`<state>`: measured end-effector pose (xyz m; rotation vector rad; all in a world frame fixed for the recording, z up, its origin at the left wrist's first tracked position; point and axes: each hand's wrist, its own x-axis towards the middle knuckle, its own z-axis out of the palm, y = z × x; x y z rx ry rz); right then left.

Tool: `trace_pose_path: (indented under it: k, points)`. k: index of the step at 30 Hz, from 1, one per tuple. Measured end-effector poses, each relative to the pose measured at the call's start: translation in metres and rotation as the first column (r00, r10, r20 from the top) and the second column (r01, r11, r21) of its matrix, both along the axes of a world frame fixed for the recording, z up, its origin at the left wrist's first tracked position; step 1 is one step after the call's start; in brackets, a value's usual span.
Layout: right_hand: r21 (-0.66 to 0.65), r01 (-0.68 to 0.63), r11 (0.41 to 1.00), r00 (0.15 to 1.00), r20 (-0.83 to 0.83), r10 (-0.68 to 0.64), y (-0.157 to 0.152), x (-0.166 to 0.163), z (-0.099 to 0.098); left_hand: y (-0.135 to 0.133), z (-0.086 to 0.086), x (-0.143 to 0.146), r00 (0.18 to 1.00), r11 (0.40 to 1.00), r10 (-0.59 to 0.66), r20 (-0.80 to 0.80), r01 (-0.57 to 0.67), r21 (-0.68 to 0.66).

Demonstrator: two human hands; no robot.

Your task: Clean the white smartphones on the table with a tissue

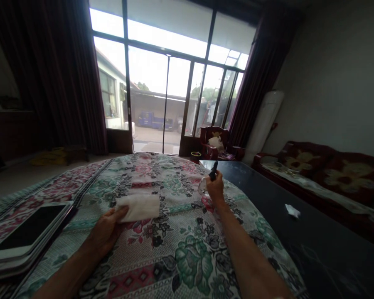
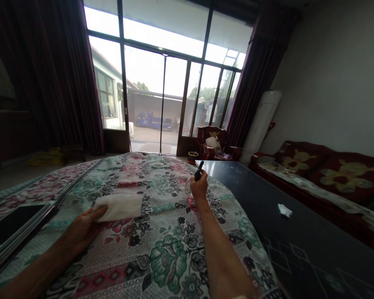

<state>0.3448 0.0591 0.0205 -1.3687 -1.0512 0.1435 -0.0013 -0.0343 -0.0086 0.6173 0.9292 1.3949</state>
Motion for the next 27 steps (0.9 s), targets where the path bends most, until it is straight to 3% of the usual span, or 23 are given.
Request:
trace_pose_path:
  k: [3,6,10,13,17,22,24,27]
  points:
    - [-0.017,-0.050,0.999,0.996,0.070,0.051,-0.008,-0.018,0.009,0.001,0.000,0.000,0.999,0.999,0.037,0.016,-0.037,0.007]
    - [-0.037,-0.180,0.983,0.977,0.112,0.184,-0.013,-0.045,0.014,0.003,0.002,-0.003,0.995,0.996,0.089,0.038,-0.090,0.012]
    - [-0.102,-0.426,0.899,0.895,0.094,0.435,-0.025,-0.082,0.014,0.008,0.007,-0.012,0.977,0.979,0.201,0.067,-0.202,0.004]
    - [-0.128,-0.534,0.836,0.837,0.059,0.544,-0.037,-0.101,0.015,0.012,0.011,-0.018,0.960,0.966,0.256,0.112,-0.258,-0.002]
    - [-0.156,-0.531,0.833,0.809,0.198,0.553,-0.046,-0.112,0.018,0.014,0.011,-0.022,0.953,0.963,0.268,0.140,-0.271,-0.001]
    - [-0.026,-0.522,0.853,0.817,0.272,0.508,-0.042,-0.112,0.016,0.016,0.006,-0.023,0.960,0.971,0.232,0.158,-0.239,0.026]
    - [-0.004,-0.588,0.809,0.789,0.215,0.575,-0.041,-0.114,0.015,0.016,0.005,-0.023,0.963,0.972,0.223,0.150,-0.231,0.038]
    - [-0.027,-0.725,0.688,0.683,0.102,0.723,-0.051,-0.122,0.022,0.017,0.004,-0.024,0.965,0.973,0.217,0.147,-0.226,0.045]
